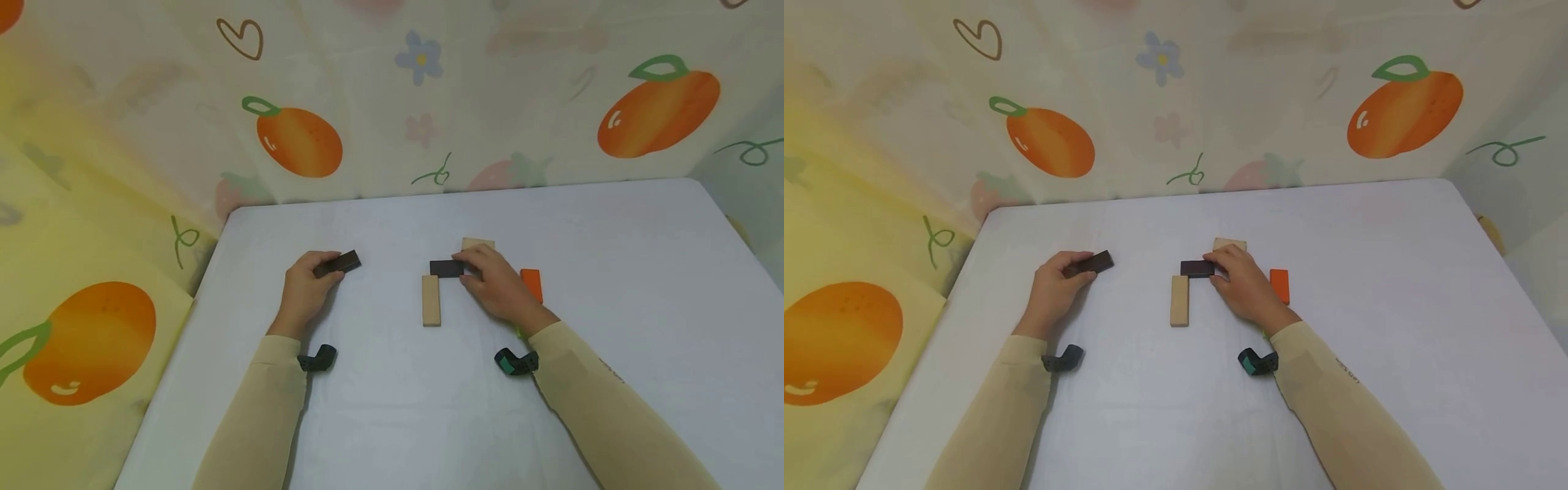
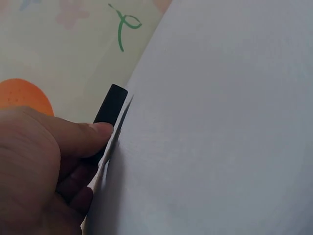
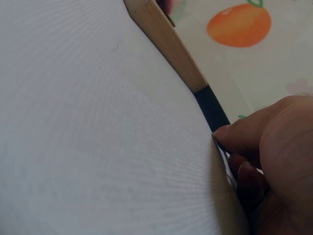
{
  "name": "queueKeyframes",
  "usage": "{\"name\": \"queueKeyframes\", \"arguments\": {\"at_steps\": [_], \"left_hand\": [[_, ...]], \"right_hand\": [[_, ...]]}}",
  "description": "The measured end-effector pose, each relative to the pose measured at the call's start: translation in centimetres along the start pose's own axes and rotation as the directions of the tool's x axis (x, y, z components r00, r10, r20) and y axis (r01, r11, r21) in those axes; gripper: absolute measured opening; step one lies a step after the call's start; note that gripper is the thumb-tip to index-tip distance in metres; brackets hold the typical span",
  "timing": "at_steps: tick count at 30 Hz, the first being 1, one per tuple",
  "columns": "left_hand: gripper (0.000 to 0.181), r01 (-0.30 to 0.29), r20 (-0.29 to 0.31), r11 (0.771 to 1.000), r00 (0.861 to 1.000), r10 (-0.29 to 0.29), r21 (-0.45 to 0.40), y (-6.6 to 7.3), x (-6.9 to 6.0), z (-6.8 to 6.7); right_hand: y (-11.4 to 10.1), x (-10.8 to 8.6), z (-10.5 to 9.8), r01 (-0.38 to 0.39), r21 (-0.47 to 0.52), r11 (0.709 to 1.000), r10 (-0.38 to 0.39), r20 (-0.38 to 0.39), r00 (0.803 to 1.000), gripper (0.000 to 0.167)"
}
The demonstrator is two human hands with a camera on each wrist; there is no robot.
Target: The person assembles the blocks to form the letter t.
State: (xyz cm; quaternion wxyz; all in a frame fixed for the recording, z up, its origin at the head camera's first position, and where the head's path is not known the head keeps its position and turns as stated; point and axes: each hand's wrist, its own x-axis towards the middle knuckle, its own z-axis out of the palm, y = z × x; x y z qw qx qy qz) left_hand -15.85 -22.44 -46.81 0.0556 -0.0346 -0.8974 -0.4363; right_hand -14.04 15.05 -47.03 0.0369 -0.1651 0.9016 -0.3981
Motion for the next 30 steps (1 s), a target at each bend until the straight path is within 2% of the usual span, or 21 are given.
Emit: {"name": "queueKeyframes", "arguments": {"at_steps": [5, 9, 16, 22, 30], "left_hand": [[0.039, -0.038, 0.012, 0.999, 0.999, 0.039, -0.035, 0.7, -0.1, 0.6], [0.039, -0.069, 0.051, 0.995, 0.996, 0.072, -0.069, 1.5, 0.0, 1.3], [0.039, -0.076, 0.09, 0.992, 0.992, 0.086, -0.102, 2.3, -0.1, 2.4], [0.038, -0.096, 0.147, 0.987, 0.983, 0.114, -0.126, 3.0, -0.2, 3.4], [0.038, -0.096, 0.199, 0.988, 0.973, 0.119, -0.124, 3.9, 0.3, 4.7]], "right_hand": [[0.0, 0.0, 0.1, 0.004, 0.008, 1.0, -0.004, 0.0, 1.0, 0.041], [0.1, 0.0, 0.0, 0.007, 0.0, 1.0, -0.007, -0.012, 1.0, 0.041], [0.2, 0.1, 0.2, 0.017, 0.004, 1.0, -0.017, -0.006, 1.0, 0.041], [0.0, 0.1, 0.2, 0.018, -0.002, 1.0, -0.018, -0.012, 1.0, 0.041], [0.0, 0.1, 0.2, 0.01, -0.011, 1.0, -0.01, -0.013, 1.0, 0.041]]}}
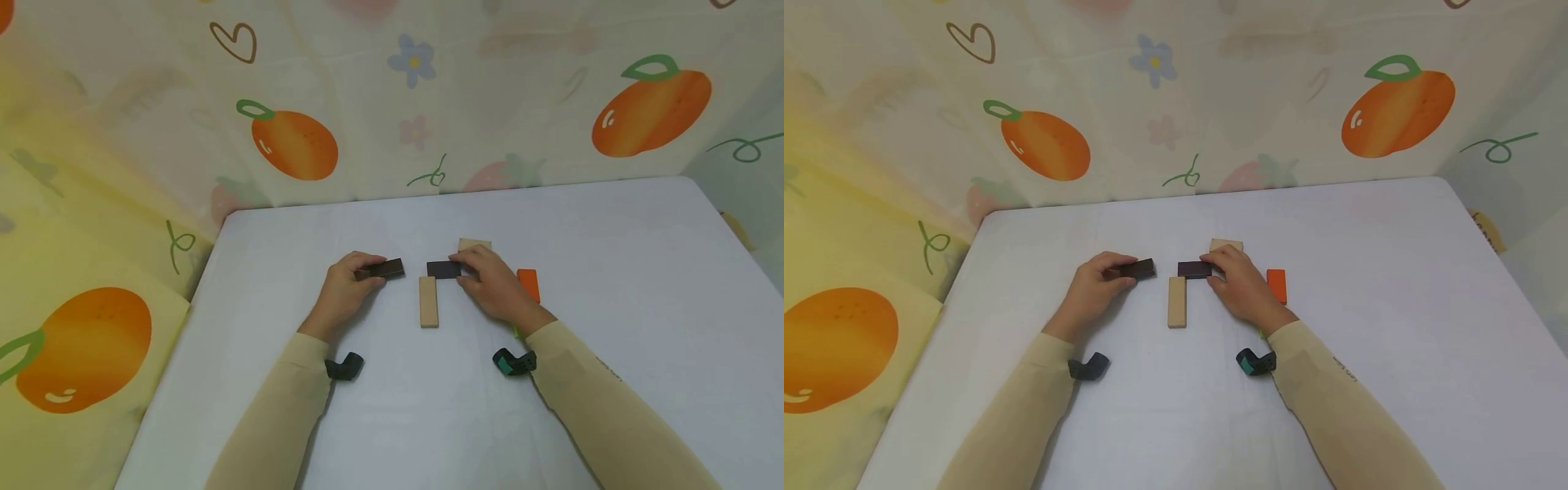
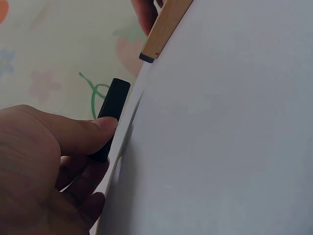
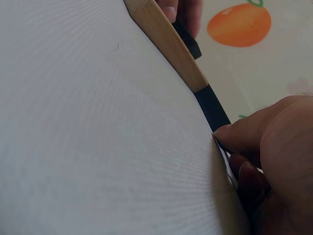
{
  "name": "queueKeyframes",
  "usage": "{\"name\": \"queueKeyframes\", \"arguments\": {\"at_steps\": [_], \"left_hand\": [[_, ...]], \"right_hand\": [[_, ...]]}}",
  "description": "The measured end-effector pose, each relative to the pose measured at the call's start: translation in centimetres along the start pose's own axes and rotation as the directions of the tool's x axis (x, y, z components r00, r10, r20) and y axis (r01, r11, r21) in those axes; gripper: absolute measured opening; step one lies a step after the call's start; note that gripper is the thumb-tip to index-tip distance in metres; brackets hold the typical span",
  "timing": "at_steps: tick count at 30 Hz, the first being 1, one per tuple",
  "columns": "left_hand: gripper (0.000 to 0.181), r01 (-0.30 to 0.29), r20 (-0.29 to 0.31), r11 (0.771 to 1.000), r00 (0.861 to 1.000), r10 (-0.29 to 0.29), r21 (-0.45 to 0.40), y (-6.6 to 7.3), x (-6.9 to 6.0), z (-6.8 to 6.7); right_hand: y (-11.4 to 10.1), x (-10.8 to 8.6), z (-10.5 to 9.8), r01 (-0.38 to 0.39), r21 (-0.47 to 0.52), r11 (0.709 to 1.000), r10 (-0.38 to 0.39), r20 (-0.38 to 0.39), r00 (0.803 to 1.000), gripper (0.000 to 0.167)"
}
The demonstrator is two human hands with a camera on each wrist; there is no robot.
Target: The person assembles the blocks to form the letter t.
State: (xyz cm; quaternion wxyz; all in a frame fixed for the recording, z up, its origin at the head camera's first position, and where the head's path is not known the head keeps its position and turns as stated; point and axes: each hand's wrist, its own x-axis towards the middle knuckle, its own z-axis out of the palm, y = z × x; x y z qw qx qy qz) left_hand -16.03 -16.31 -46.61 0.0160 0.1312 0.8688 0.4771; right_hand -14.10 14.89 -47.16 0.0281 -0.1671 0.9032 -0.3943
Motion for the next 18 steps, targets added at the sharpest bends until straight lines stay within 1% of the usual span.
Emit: {"name": "queueKeyframes", "arguments": {"at_steps": [7, 14, 18], "left_hand": [[0.037, -0.02, 0.041, 0.999, 0.999, 0.018, 0.027, 0.4, 0.6, 1.0], [0.036, -0.004, 0.072, 0.998, 0.997, 0.0, 0.06, 0.8, 0.9, 1.7], [0.036, -0.029, 0.089, 0.997, 0.996, 0.023, 0.068, 0.8, 1.1, 1.9]], "right_hand": [[0.0, -0.1, 0.0, -0.005, 0.011, 1.0, 0.005, 0.002, 1.0, 0.04], [0.0, -0.1, 0.1, -0.014, 0.004, 1.0, 0.014, 0.004, 1.0, 0.041], [0.1, -0.1, 0.1, -0.013, -0.002, 1.0, 0.013, -0.002, 1.0, 0.041]]}}
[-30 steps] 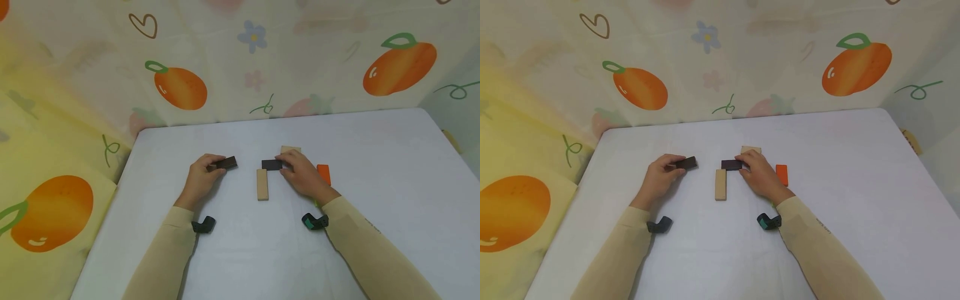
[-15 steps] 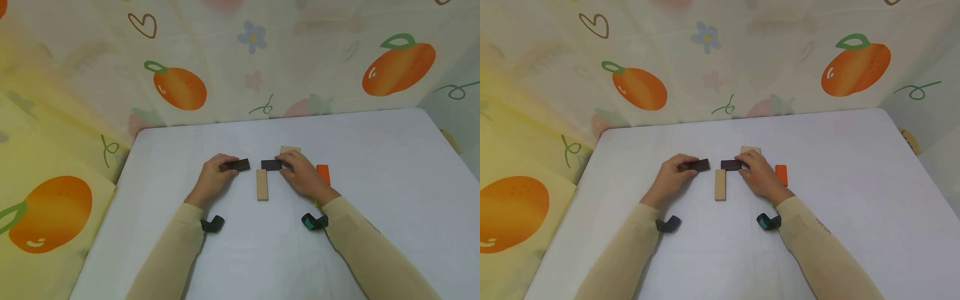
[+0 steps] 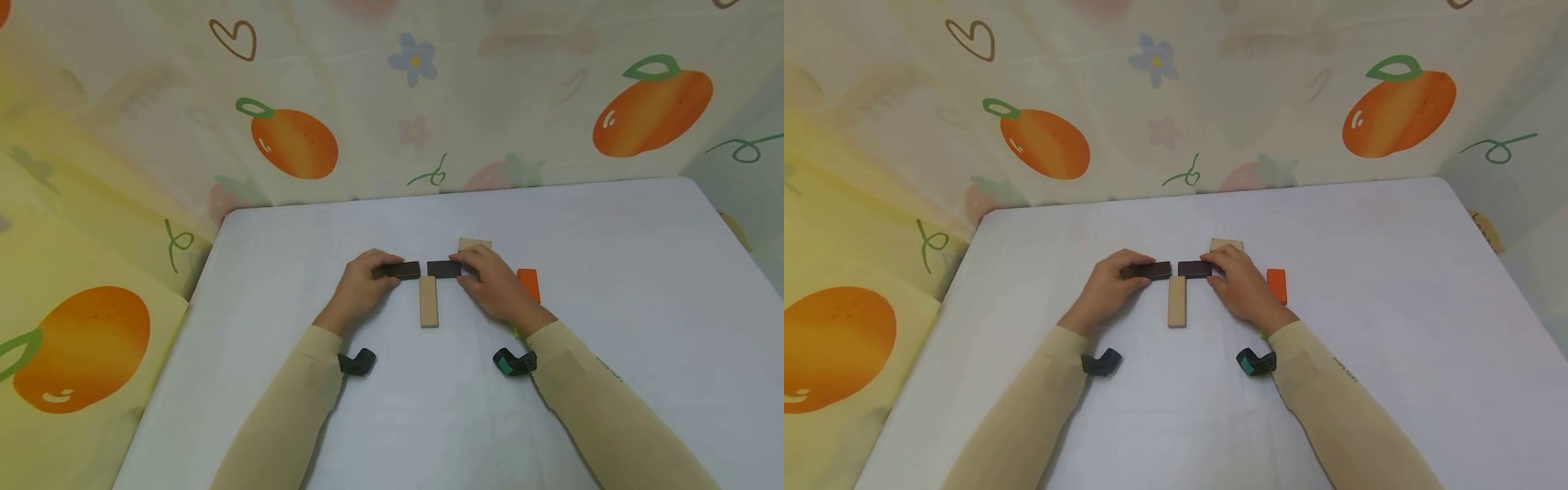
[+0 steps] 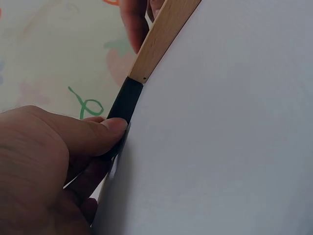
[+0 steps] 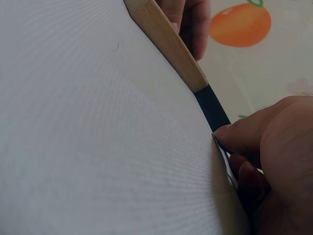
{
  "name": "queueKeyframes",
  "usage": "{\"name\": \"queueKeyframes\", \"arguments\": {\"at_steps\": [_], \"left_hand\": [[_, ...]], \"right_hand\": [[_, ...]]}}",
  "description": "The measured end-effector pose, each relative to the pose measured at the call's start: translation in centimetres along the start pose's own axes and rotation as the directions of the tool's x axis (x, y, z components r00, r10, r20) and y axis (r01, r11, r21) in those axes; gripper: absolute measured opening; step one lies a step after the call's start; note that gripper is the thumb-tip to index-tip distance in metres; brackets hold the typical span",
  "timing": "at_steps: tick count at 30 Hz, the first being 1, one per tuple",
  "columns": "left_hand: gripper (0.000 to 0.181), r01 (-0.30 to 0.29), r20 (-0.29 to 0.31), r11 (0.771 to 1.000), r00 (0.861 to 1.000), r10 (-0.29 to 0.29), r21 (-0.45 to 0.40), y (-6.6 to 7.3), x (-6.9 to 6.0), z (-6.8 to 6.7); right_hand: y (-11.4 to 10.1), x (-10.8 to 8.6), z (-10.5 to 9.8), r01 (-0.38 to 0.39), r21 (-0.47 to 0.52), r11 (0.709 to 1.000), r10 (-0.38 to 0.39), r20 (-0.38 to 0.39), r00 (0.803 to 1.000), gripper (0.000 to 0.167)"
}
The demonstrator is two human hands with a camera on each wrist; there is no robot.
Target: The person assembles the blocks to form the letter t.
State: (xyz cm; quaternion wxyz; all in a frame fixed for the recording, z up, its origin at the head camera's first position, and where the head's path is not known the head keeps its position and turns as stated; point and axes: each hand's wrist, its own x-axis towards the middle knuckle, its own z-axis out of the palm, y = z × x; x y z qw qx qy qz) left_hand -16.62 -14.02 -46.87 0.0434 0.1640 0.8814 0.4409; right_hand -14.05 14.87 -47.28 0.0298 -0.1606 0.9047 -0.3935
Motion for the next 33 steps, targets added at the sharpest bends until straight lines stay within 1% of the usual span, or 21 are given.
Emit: {"name": "queueKeyframes", "arguments": {"at_steps": [3, 7, 13, 33], "left_hand": [[0.035, -0.012, 0.0, 1.0, 1.0, 0.012, 0.004, -0.03, 0.12, 0.21], [0.035, -0.012, -0.001, 1.0, 1.0, 0.012, 0.01, -0.11, 0.18, 0.36], [0.035, -0.03, 0.012, 0.999, 0.999, 0.03, 0.044, 0.08, 0.43, 0.42], [0.037, -0.023, 0.018, 0.996, 1.0, 0.021, 0.089, 0.5, 0.57, 0.74]], "right_hand": [[0.04, 0.01, 0.0, 0.001, 0.006, 1.0, -0.001, 0.002, 1.0, 0.041], [0.02, 0.0, 0.01, 0.0, 0.006, 1.0, 0.0, 0.009, 1.0, 0.041], [-0.02, 0.0, -0.07, -0.001, 0.003, 1.0, 0.001, 0.006, 1.0, 0.041], [0.23, -0.01, 0.07, -0.004, -0.004, 1.0, 0.004, -0.003, 1.0, 0.041]]}}
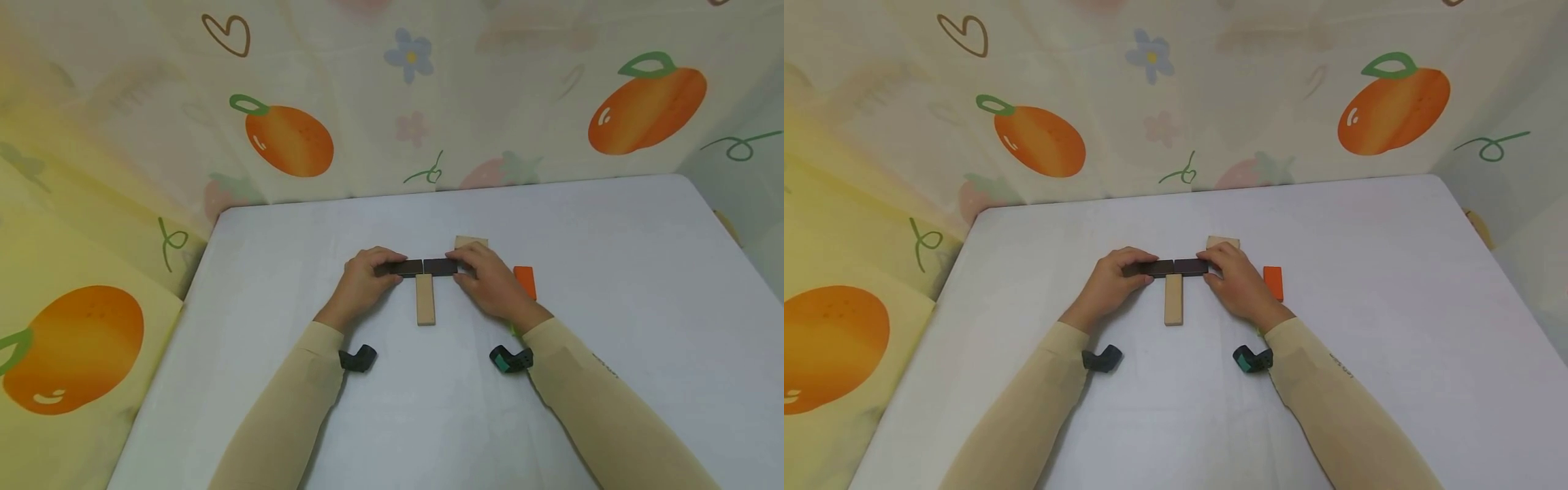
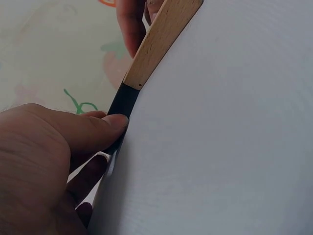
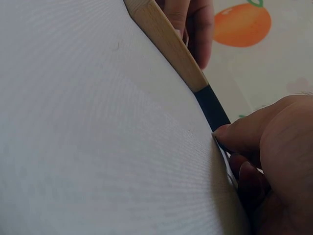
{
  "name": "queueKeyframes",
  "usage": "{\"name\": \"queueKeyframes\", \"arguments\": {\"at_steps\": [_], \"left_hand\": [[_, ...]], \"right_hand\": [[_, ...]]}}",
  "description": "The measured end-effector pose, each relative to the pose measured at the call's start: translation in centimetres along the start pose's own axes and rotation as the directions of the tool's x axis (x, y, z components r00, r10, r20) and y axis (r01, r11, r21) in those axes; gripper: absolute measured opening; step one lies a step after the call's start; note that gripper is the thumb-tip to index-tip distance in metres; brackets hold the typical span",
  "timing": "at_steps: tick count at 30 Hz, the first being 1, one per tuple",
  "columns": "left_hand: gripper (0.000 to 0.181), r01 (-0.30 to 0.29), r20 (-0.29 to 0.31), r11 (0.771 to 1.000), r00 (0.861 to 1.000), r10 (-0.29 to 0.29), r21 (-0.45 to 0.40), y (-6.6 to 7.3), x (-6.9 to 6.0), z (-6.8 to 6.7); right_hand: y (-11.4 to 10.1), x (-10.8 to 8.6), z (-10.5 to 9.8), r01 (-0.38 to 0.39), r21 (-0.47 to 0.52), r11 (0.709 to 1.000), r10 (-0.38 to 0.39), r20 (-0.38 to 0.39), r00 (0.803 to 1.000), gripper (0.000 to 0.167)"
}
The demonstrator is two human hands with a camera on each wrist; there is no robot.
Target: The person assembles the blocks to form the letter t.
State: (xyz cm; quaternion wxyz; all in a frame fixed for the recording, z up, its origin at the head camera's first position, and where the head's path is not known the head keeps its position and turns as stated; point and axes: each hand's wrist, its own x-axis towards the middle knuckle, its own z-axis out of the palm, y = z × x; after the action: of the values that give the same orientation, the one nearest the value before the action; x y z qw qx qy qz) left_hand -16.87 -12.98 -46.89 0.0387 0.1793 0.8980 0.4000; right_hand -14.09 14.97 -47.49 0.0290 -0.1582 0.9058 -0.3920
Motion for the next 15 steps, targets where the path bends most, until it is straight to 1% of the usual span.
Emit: {"name": "queueKeyframes", "arguments": {"at_steps": [3, 11, 15], "left_hand": [[0.038, -0.001, -0.001, 1.0, 1.0, 0.001, 0.008, -0.17, -0.02, 0.09], [0.037, -0.028, -0.008, 0.999, 1.0, 0.028, 0.022, -0.3, 0.06, 0.13], [0.038, -0.027, -0.003, 0.999, 1.0, 0.027, 0.025, -0.34, 0.13, 0.17]], "right_hand": [[0.05, 0.02, 0.09, 0.001, 0.0, 1.0, -0.001, 0.005, 1.0, 0.041], [0.02, 0.07, -0.05, 0.006, -0.007, 1.0, -0.006, 0.003, 1.0, 0.041], [-0.05, 0.07, -0.08, 0.0, -0.01, 1.0, 0.0, 0.007, 1.0, 0.041]]}}
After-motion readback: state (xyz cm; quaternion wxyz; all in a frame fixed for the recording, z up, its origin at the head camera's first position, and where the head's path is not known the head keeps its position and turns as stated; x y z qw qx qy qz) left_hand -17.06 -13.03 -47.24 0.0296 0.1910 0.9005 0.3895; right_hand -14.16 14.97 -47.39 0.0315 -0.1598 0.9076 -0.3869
